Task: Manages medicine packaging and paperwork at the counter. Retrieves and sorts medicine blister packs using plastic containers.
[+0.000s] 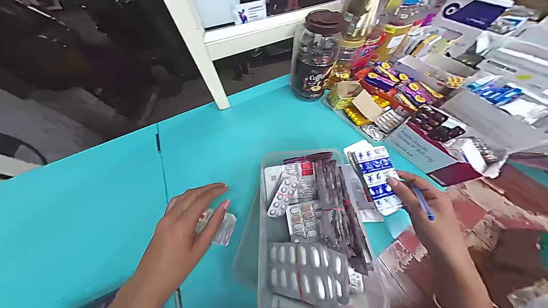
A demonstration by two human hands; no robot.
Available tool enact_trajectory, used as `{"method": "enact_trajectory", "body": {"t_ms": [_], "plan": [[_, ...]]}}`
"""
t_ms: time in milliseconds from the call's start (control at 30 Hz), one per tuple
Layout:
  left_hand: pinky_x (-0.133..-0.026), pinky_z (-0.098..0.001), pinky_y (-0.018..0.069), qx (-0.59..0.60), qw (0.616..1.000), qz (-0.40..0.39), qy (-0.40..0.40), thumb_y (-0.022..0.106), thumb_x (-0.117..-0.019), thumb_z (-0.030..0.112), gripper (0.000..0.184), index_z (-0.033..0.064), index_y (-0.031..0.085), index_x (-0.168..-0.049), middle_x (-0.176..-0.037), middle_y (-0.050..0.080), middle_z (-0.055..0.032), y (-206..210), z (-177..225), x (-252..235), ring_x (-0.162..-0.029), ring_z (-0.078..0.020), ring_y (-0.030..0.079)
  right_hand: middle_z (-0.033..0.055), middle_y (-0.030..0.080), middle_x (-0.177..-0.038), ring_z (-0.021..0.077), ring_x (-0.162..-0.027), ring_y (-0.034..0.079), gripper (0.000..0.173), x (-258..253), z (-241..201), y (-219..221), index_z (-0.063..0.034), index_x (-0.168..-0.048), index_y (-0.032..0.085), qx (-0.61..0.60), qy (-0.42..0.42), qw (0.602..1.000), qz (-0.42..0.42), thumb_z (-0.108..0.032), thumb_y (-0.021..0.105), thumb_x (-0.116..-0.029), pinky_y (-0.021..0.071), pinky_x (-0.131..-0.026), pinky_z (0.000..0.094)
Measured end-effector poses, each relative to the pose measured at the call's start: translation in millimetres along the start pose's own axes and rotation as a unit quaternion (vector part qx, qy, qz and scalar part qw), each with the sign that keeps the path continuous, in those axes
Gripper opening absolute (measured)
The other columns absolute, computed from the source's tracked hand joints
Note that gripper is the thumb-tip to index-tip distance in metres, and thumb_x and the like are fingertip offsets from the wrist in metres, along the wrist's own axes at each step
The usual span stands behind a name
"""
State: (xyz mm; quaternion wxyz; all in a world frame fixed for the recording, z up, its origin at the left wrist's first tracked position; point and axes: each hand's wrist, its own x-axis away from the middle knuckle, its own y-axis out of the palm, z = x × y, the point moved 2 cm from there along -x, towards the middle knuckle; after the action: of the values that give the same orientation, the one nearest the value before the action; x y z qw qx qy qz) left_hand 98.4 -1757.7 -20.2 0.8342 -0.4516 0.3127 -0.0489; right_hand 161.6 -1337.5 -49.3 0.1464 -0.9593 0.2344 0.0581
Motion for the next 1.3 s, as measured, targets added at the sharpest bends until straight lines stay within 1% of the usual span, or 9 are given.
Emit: {"method": "enact_trajectory", "body": {"t_ms": [133,367,433,633,767,833,967,1100,1300], "plan": [[-0.097,-0.0328,0.0454,0.062,0.992,0.006,0.110,0.054,-0.1048,0.031,0.027,0.0119,0.072,-0.110,-0.116,0.074,-0.0051,14,41,-24,-0.110,-0.0144,0.066,-0.0111,0.072,-0.082,-0.0026,-0.069,0.067,0.022,9,-10,2,-0.0053,-0.114,0.068,-0.005,-0.063,0.998,0.004,-0.017,0.067,-0.0960,0.0574,-0.065,0.0150],[-0.078,-0.0375,0.0536,-0.036,0.979,-0.038,0.195,0.052,-0.1016,0.034,0.033,0.0103,0.075,-0.106,-0.102,0.075,-0.0057,54,66,-46,-0.092,-0.0232,0.071,-0.0039,0.073,-0.091,-0.0033,-0.078,0.068,0.030,19,-22,-2,0.0005,-0.116,0.067,0.087,-0.186,0.977,0.062,-0.019,0.070,-0.0937,0.0570,-0.070,0.0132],[-0.073,-0.0418,0.0548,-0.079,0.975,-0.057,0.201,0.053,-0.0983,0.035,0.035,0.0084,0.075,-0.105,-0.096,0.075,-0.0078,65,66,-49,-0.086,-0.0268,0.072,0.0099,0.075,-0.100,0.0074,-0.092,0.070,0.032,23,-19,-6,0.0001,-0.118,0.069,0.215,-0.307,0.921,0.110,-0.022,0.071,-0.0946,0.0545,-0.083,0.0185],[-0.070,-0.0375,0.0534,-0.044,0.980,-0.025,0.190,0.052,-0.1001,0.038,0.038,0.0094,0.075,-0.107,-0.097,0.075,-0.0060,67,76,-56,-0.085,-0.0244,0.071,0.0025,0.056,-0.123,0.0159,-0.123,0.055,0.019,47,-23,-3,-0.0197,-0.121,0.057,0.319,-0.531,0.781,0.077,-0.016,0.060,-0.1026,0.0397,-0.111,0.0328],[-0.103,-0.0251,0.0505,0.192,0.961,-0.056,0.193,0.063,-0.0988,0.041,0.051,0.0095,0.059,-0.139,-0.135,0.065,-0.0103,54,102,-63,-0.124,-0.0140,0.061,-0.0051,0.060,-0.122,0.0073,-0.123,0.055,0.019,52,-36,-1,-0.0222,-0.121,0.059,0.204,-0.470,0.858,0.035,-0.022,0.060,-0.1020,0.0430,-0.107,0.0241],[-0.111,-0.0238,0.0453,0.292,0.929,-0.090,0.208,0.063,-0.1004,0.035,0.051,0.0060,0.056,-0.141,-0.145,0.057,-0.0139,49,116,-70,-0.135,-0.0125,0.054,-0.0092,0.067,-0.121,0.0034,-0.117,0.061,0.024,44,-44,2,-0.0231,-0.123,0.064,0.094,-0.399,0.912,-0.029,-0.025,0.066,-0.0991,0.0502,-0.100,0.0206],[-0.082,-0.0218,0.0617,0.474,0.860,-0.169,0.083,0.058,-0.1041,0.017,0.030,-0.0071,0.066,-0.120,-0.107,0.074,-0.0080,49,122,-80,-0.092,-0.0051,0.072,-0.0114,0.072,-0.121,0.0005,-0.108,0.067,0.031,22,-49,7,-0.0237,-0.130,0.069,-0.038,-0.252,0.959,-0.125,-0.025,0.067,-0.0989,0.0558,-0.095,0.0183],[-0.088,-0.0318,0.0644,0.584,0.764,-0.243,-0.130,0.052,-0.1058,0.008,0.024,-0.0052,0.063,-0.123,-0.108,0.075,-0.0074,50,118,-86,-0.095,-0.0157,0.076,-0.0071,0.074,-0.121,0.0034,-0.104,0.070,0.026,15,-53,14,-0.0180,-0.125,0.071,-0.069,-0.230,0.964,-0.117,-0.020,0.065,-0.0999,0.0577,-0.091,0.0186],[-0.089,-0.0353,0.0642,0.610,0.741,-0.198,-0.200,0.049,-0.1067,0.007,0.024,-0.0058,0.064,-0.121,-0.108,0.076,-0.0118,47,105,-85,-0.096,-0.0212,0.076,-0.0064,0.074,-0.102,0.0048,-0.089,0.071,0.020,8,-44,0,-0.0199,-0.114,0.072,-0.196,-0.119,0.973,-0.032,-0.029,0.071,-0.0960,0.0603,-0.079,0.0216]]}}
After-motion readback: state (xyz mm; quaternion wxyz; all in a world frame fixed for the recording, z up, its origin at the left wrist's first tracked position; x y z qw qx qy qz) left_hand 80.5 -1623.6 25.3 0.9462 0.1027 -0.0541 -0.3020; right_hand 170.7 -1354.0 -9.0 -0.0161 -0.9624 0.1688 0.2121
